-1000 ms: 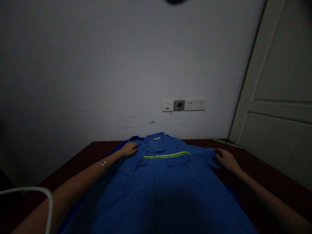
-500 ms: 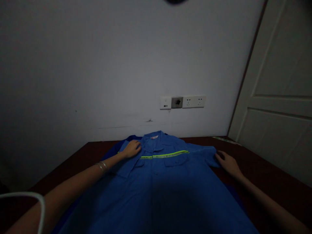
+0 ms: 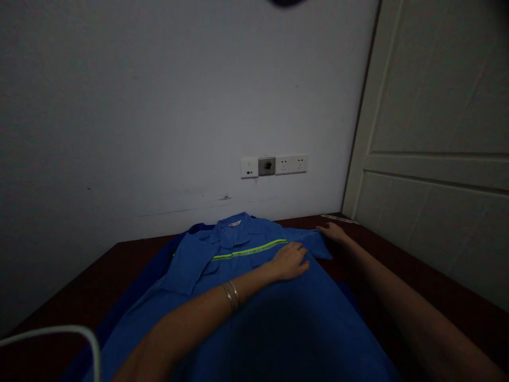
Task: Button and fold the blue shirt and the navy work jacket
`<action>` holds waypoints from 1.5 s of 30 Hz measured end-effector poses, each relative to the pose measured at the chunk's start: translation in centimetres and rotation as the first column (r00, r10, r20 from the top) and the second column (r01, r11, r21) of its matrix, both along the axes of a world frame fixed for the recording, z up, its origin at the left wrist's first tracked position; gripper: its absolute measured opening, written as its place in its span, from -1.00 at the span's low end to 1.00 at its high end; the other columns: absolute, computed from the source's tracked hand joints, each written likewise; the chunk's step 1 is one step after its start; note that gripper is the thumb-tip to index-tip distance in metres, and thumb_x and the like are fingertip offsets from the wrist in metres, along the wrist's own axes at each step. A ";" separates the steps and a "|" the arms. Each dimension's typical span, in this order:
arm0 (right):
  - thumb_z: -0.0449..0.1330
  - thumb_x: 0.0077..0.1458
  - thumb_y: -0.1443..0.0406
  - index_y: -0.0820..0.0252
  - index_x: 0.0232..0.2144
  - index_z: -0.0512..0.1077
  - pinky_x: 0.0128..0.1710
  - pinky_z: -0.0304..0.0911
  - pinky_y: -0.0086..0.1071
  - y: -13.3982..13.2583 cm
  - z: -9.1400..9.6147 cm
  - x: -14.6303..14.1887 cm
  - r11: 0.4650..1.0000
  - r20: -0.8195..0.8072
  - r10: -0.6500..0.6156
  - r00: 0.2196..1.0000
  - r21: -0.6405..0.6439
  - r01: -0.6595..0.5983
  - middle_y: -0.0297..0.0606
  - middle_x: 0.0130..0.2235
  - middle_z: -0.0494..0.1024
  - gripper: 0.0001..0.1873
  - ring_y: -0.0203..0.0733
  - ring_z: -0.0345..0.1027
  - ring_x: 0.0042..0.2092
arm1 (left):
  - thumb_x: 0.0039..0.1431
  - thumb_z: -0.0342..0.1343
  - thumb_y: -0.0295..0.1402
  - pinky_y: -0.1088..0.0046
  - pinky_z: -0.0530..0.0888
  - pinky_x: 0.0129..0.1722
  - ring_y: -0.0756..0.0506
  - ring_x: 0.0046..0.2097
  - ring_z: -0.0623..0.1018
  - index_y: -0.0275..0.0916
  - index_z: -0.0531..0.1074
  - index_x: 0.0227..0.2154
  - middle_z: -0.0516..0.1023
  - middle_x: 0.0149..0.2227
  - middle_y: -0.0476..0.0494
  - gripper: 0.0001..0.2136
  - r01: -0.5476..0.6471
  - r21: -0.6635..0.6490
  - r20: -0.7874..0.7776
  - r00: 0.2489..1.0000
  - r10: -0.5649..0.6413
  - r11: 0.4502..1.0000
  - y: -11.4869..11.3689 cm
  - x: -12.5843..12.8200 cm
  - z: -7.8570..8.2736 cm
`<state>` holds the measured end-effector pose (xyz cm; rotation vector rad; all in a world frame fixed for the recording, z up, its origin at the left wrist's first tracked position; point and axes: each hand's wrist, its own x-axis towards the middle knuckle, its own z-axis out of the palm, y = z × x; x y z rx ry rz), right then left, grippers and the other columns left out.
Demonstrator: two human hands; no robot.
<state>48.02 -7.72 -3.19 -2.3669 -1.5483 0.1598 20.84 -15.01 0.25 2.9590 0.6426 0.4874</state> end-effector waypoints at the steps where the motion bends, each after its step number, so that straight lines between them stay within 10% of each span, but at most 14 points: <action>1: 0.00 0.07 0.07 0.45 -0.04 0.34 -0.13 0.23 -0.31 0.2 0.1 0.2 1.000 0.007 0.003 1.000 -0.014 -0.003 0.10 -0.07 0.44 -0.42 -0.02 0.33 -0.03 | 0.16 -0.08 -0.27 0.33 0.33 -0.05 -0.14 -0.07 0.40 -0.33 0.35 -0.20 0.42 -0.15 -0.27 -0.74 -0.007 -0.004 -0.003 1.000 0.007 1.000 -0.2 1.4 -0.1; 12: 0.04 0.06 0.08 0.07 -0.03 0.35 0.00 0.03 -0.08 0.9 0.8 0.1 0.969 0.124 0.215 0.969 -0.148 -0.196 -0.10 0.05 0.34 -0.57 0.03 0.09 0.11 | 0.12 -0.05 -0.35 0.31 0.42 -0.19 -0.17 -0.19 0.49 -0.30 0.40 -0.32 0.50 -0.27 -0.26 -0.83 0.049 -0.042 -0.145 0.988 -0.055 0.998 0.8 8.9 -2.8; 27: 0.16 -0.06 0.35 0.28 -0.21 0.41 -0.09 0.15 -0.28 0.7 0.6 -0.7 0.975 0.119 0.206 0.971 -0.106 -0.194 -0.02 -0.05 0.37 -0.71 -0.05 0.22 -0.01 | 0.09 -0.20 -0.63 0.33 0.43 -0.20 -0.19 -0.11 0.42 -0.39 0.40 -0.25 0.40 -0.20 -0.37 -0.71 -0.075 0.030 -0.211 0.974 0.080 0.997 -0.1 11.1 -3.0; 34: 0.10 -0.05 0.38 0.34 -0.33 0.45 -0.31 0.21 -0.50 1.9 2.8 -0.9 0.986 -0.069 0.165 0.984 0.034 -0.163 -0.15 -0.30 0.52 -0.80 -0.24 0.37 -0.27 | 0.09 -0.13 -0.54 0.34 0.40 -0.17 -0.14 -0.17 0.43 -0.34 0.31 -0.26 0.41 -0.21 -0.29 -0.82 -0.154 -0.181 0.105 0.979 0.175 0.971 -0.1 8.9 -3.1; 39: 0.14 -0.07 0.37 0.35 -0.33 0.44 -0.47 0.22 -0.54 3.2 5.5 -3.1 0.984 -0.227 0.163 0.960 0.104 -0.142 -0.26 -0.49 0.50 -0.80 -0.31 0.36 -0.45 | 0.04 -0.09 -0.54 0.42 0.39 -0.22 -0.04 -0.29 0.43 -0.26 0.29 -0.29 0.44 -0.33 -0.13 -0.84 -0.212 -0.496 0.407 0.800 0.441 0.842 0.7 7.0 -2.5; 45: 0.13 -0.06 0.41 0.35 -0.23 0.39 -0.59 0.22 -0.56 5.2 8.5 -9.0 0.979 -0.425 0.198 0.883 0.132 -0.156 -0.35 -0.63 0.42 -0.73 -0.37 0.31 -0.60 | -0.04 -0.07 -0.59 0.60 0.39 -0.49 0.09 -0.55 0.36 -0.26 0.25 -0.20 0.26 -0.54 0.10 -0.71 0.074 -0.879 0.467 0.338 0.817 0.472 1.5 2.8 -1.1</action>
